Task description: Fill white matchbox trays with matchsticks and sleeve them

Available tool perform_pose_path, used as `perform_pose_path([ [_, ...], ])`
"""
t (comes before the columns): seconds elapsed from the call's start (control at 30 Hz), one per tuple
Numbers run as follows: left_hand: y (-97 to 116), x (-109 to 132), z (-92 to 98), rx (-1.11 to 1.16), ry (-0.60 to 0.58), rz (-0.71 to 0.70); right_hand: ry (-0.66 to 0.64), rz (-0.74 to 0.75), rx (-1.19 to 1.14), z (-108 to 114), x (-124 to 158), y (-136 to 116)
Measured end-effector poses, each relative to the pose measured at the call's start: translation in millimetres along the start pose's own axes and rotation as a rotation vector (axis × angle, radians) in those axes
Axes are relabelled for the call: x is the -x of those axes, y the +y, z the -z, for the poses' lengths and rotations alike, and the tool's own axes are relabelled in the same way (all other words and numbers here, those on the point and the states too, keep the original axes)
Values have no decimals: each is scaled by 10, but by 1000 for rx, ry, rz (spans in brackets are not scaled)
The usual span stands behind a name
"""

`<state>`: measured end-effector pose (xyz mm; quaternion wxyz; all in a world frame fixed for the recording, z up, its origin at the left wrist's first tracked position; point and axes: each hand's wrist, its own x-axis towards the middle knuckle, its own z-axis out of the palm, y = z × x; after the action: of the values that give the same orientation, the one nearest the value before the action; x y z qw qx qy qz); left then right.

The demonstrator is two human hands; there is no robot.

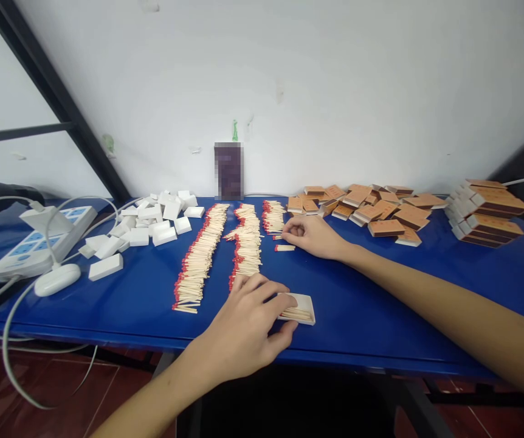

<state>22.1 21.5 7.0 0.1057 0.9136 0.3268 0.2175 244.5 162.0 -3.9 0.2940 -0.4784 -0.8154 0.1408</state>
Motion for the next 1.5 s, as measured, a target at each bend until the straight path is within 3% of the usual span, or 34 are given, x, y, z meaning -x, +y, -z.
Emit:
perform_pose_path([
  [0.83, -16, -3, 0, -15, -15, 3, -42, 61, -49, 7, 22, 45],
  [1.2, -16, -2, -3, -20, -10, -2, 3, -85, -102, -14, -67, 80],
  [1.5, -9, -4, -6, -21, -6, -9, -6, -67, -56, -23, -99, 58],
])
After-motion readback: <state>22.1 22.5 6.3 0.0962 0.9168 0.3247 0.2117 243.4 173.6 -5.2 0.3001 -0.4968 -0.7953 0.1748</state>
